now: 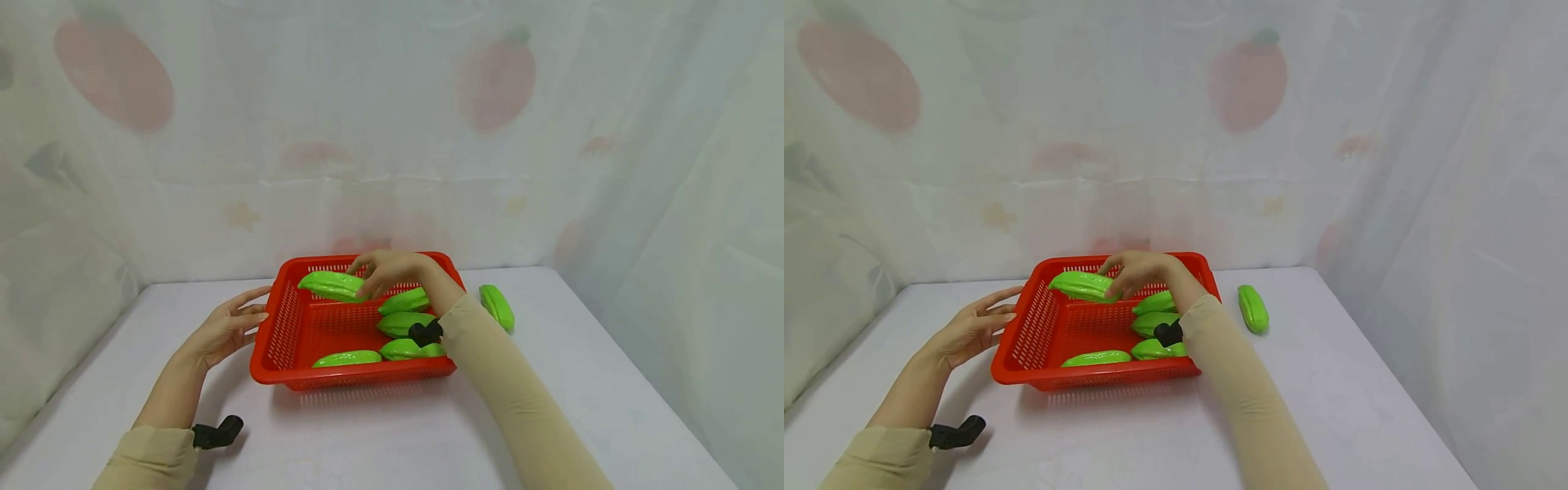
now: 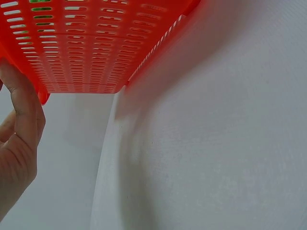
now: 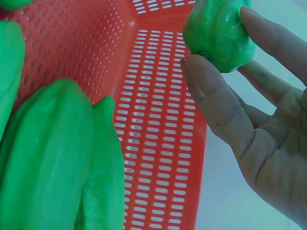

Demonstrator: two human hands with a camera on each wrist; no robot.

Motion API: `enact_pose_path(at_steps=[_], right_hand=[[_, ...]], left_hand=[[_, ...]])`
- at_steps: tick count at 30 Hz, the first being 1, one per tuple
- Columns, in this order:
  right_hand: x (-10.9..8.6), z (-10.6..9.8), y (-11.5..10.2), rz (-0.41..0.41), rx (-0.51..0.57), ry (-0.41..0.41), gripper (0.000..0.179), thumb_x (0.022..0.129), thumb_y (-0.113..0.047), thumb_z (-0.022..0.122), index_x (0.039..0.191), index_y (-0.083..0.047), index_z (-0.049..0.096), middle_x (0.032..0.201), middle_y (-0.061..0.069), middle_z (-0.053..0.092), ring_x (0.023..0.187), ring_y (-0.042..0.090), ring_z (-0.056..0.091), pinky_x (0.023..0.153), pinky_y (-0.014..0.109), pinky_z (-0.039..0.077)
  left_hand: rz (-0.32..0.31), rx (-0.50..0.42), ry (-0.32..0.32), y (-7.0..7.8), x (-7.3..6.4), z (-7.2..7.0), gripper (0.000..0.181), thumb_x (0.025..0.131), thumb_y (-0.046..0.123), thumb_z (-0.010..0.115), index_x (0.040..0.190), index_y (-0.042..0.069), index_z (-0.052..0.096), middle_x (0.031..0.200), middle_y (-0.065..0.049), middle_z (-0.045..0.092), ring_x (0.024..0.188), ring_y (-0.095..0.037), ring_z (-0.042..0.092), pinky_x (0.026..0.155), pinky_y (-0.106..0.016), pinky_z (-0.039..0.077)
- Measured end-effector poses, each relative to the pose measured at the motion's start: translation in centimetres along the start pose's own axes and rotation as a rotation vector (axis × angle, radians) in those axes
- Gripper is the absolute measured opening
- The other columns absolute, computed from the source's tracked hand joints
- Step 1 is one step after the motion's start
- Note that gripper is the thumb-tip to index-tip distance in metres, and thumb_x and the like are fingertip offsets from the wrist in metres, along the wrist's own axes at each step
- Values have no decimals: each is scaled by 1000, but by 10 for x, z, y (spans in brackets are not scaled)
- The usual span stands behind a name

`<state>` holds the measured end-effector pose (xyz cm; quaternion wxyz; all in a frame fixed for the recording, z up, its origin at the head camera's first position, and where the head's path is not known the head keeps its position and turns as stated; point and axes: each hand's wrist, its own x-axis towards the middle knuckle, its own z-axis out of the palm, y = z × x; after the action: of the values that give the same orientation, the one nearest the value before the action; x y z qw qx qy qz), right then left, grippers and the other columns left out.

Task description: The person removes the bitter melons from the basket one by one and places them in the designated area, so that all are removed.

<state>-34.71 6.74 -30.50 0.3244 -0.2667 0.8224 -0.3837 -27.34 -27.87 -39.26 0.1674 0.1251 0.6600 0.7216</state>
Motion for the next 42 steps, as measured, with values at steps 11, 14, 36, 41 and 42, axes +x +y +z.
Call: enact_pose_path(at_steps=[11,14,36,41,42], right_hand=[[-15,-14,7,-5,55,75,57,90,-15,71,141,-13,48,145,18,44,115,33,67,103,44,53],[-20,-20,9,-2,81,94,57,91,-15,70,142,-13,46,145,18,44,113,30,66,102,43,53],[-68,-57,41,-15,150,231,50,93,-12,66,139,-10,47,126,16,57,109,23,63,99,40,55],[-76,-62,48,-12,152,250,53,92,-13,67,141,-10,46,129,17,55,109,23,63,98,38,56],[-77,-64,50,-13,150,254,53,92,-13,67,141,-10,46,129,16,55,110,23,63,99,38,55]], left_hand=[[-13,7,8,1,0,0,59,101,7,51,154,13,25,109,9,71,96,-7,71,84,-29,60],[-8,4,7,1,-2,0,58,101,7,50,153,12,25,109,9,71,95,-7,71,84,-29,60],[4,-4,-2,1,-3,-1,57,101,6,50,153,13,26,108,9,71,94,-7,71,83,-29,60],[4,-7,-3,2,-4,0,58,101,6,50,153,12,25,108,9,71,94,-7,71,83,-29,60],[3,-6,-2,2,-4,0,58,101,6,50,153,12,25,108,9,71,94,-7,71,83,-28,60]])
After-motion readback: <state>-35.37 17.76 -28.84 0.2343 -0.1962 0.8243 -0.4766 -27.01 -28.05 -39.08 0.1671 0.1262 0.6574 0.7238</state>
